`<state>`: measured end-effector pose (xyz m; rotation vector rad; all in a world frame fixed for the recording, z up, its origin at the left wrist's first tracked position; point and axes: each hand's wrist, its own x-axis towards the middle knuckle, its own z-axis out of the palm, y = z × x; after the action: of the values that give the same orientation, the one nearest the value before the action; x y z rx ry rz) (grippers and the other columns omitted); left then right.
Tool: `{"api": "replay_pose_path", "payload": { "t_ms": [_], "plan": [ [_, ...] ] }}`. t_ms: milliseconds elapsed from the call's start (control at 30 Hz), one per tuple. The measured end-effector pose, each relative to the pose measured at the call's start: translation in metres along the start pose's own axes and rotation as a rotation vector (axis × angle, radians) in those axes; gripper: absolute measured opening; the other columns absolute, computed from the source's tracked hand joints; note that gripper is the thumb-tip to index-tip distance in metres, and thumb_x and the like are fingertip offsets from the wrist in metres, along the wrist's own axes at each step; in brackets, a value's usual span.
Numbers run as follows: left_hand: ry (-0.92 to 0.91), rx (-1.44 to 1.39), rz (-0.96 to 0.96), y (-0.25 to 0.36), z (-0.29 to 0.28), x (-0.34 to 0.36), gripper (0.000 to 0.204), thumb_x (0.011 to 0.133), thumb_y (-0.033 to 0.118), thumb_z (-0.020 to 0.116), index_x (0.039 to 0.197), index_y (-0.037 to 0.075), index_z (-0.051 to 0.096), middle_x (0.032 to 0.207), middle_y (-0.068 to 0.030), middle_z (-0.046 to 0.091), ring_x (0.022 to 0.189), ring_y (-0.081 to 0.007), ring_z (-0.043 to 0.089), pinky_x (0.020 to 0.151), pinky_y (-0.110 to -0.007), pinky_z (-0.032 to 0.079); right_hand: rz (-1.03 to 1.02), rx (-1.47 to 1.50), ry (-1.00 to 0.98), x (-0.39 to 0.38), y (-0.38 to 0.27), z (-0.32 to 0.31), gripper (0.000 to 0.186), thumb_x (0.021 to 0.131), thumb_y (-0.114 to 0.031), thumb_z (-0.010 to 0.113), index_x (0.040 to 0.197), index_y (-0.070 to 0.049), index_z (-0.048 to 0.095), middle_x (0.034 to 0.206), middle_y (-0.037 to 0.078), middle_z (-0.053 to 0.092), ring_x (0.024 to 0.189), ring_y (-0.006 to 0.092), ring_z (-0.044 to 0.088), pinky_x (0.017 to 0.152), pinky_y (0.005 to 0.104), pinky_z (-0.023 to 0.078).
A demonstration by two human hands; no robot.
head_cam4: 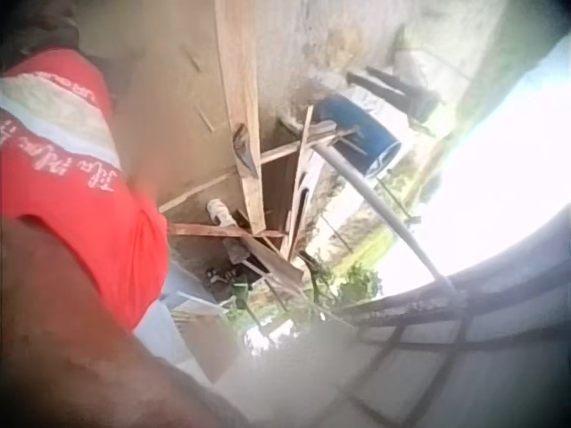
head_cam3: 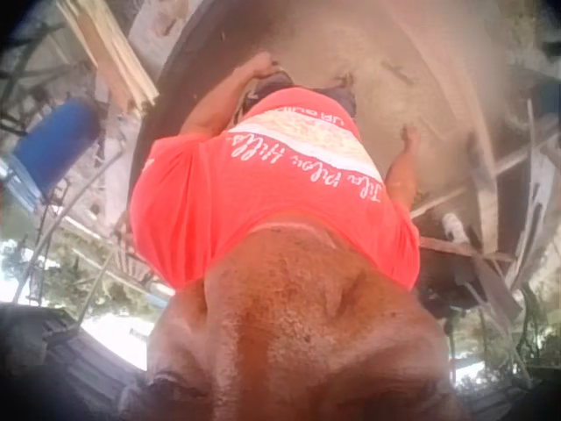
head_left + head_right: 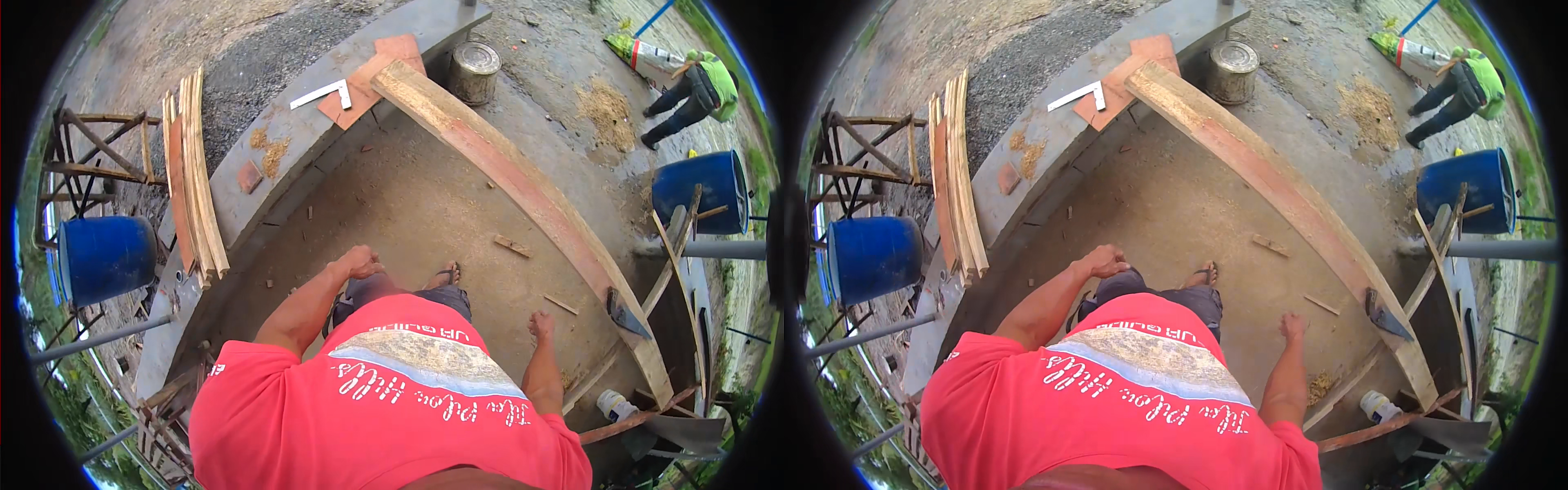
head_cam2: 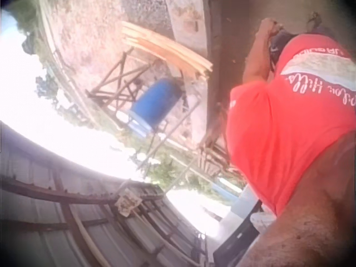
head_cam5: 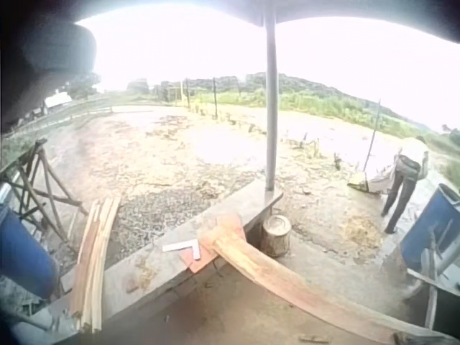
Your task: The person marks a wooden board using a square and pencil, cuts the board with a handsaw, and then nails wooden pieces together to form a shelf structure inside a room.
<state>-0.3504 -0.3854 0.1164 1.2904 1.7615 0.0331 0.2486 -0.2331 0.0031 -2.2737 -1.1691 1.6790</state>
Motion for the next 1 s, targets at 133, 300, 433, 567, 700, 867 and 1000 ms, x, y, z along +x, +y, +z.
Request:
{"api": "replay_pose_path", "payload": {
  "t_ms": [133, 300, 433, 567, 700, 867, 1000],
  "plan": [
    [0.130, -0.134, -0.115, -0.027, 0.000, -0.005, 0.043, 0.081, 0.042, 0.064, 0.097, 0.003, 0.074, 0.097, -0.0236, 0.070, 0.097, -0.0401, 0.068, 0.087, -0.047, 0.054, -0.122, 0.107, 0.028, 0.046, -0.105, -0.031, 0.007, 0.088, -0.014, 0.053, 0.091, -0.008, 0.055, 0.071, 0.005, 0.055, 0.049, 0.0158, 0.052, 0.040, 0.0281, 0.037],
    [0.240, -0.282, -0.217, -0.077, -0.006, -0.041, 0.039, 0.080, 0.040, 0.064, 0.094, 0.006, 0.075, 0.098, -0.0219, 0.071, 0.095, -0.0388, 0.069, 0.086, -0.045, 0.054, -0.171, -0.082, -0.095, 0.105, -0.165, -0.001, 0.007, 0.088, -0.014, 0.053, 0.094, -0.010, 0.054, 0.071, 0.005, 0.053, 0.048, 0.0182, 0.051, 0.037, 0.0294, 0.036],
    [0.341, -0.454, -0.398, -0.127, 0.004, -0.111, 0.035, 0.081, 0.038, 0.066, 0.093, 0.006, 0.076, 0.098, -0.0201, 0.072, 0.096, -0.0365, 0.069, 0.087, -0.044, 0.054, -0.125, -0.194, -0.278, 0.031, -0.217, 0.161, 0.013, 0.087, -0.011, 0.056, 0.097, -0.004, 0.058, 0.078, 0.009, 0.062, 0.053, 0.0170, 0.058, 0.041, 0.0282, 0.041],
    [0.386, -0.528, -0.547, -0.196, 0.040, -0.162, 0.033, 0.082, 0.036, 0.069, 0.095, 0.006, 0.075, 0.100, -0.0170, 0.073, 0.100, -0.0321, 0.069, 0.090, -0.041, 0.053, -0.312, -0.551, -0.417, -0.028, -0.243, 0.291, 0.023, 0.087, -0.016, 0.060, 0.105, -0.002, 0.065, 0.087, 0.012, 0.069, 0.061, 0.0182, 0.064, 0.050, 0.0299, 0.050],
    [0.402, -0.683, -0.697, -0.249, 0.069, -0.222, 0.034, 0.084, 0.038, 0.069, 0.098, 0.008, 0.075, 0.102, -0.0168, 0.072, 0.101, -0.0318, 0.069, 0.092, -0.040, 0.053, -0.699, -1.026, -0.644, -0.049, -0.267, 0.381, 0.026, 0.086, -0.018, 0.061, 0.103, 0.000, 0.069, 0.085, 0.011, 0.071, 0.070, 0.0206, 0.068, 0.061, 0.0337, 0.054],
    [0.590, -0.780, -0.807, -0.300, 0.127, -0.252, 0.034, 0.084, 0.037, 0.070, 0.096, 0.005, 0.075, 0.086, -0.0147, 0.074, 0.081, -0.0262, 0.072, 0.077, -0.038, 0.056, -0.610, -1.064, -0.578, -0.064, -0.326, 0.450, 0.028, 0.087, -0.021, 0.060, 0.103, 0.000, 0.069, 0.085, 0.009, 0.070, 0.066, 0.0164, 0.066, 0.054, 0.0294, 0.051],
    [0.443, -0.987, -0.874, -0.308, 0.115, -0.254, 0.039, 0.085, 0.042, 0.068, 0.103, 0.009, 0.075, 0.105, -0.0177, 0.072, 0.105, -0.0316, 0.067, 0.094, -0.041, 0.052, -0.492, -1.059, -0.527, -0.081, -0.374, 0.494, 0.026, 0.087, -0.020, 0.059, 0.102, -0.001, 0.069, 0.084, 0.008, 0.070, 0.065, 0.0167, 0.066, 0.052, 0.0291, 0.050]
  ]
}}
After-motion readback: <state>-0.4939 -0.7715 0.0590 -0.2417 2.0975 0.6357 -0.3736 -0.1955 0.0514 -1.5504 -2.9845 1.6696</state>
